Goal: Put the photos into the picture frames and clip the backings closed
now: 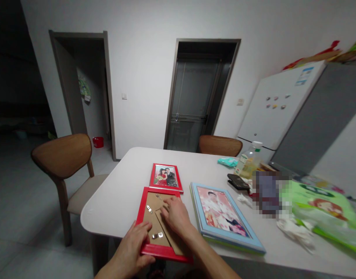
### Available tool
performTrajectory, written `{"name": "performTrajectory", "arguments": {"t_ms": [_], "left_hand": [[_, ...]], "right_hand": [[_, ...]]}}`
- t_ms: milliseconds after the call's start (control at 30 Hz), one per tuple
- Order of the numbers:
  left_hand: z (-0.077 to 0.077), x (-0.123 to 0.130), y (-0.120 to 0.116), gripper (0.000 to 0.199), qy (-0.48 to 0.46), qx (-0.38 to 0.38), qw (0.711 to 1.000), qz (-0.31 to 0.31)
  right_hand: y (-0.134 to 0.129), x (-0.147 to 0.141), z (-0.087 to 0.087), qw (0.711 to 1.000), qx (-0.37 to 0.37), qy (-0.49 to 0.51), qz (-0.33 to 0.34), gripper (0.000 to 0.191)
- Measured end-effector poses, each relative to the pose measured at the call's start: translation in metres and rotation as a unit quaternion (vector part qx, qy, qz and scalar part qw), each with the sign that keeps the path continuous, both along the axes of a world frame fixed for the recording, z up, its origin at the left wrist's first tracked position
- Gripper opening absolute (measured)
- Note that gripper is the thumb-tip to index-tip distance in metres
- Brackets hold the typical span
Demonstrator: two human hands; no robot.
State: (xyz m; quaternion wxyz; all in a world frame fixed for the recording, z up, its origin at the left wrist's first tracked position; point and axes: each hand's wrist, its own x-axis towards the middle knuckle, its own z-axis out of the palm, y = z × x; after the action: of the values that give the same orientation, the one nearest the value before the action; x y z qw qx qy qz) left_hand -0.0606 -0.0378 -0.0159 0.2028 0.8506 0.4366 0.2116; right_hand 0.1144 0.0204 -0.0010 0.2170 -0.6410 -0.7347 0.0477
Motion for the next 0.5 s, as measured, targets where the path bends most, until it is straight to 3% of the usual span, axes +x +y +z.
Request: {"name": "performTrajectory", "arguments": {"t_ms": [200,500], "left_hand": [[-0.006,-0.002,0.000,0.041,-0.037,0.011,0.999,0.000],[-0.009,0.000,0.001,0.071,-0.087,-0.016,0.996,0.020]], "right_hand": [[-0.042,0.006,0.004,0.998,-0.052,0.005,0.018,0.034],[-0.032,0.007,0.019,0.998,-0.056,0.023,0.008,0.022]]}}
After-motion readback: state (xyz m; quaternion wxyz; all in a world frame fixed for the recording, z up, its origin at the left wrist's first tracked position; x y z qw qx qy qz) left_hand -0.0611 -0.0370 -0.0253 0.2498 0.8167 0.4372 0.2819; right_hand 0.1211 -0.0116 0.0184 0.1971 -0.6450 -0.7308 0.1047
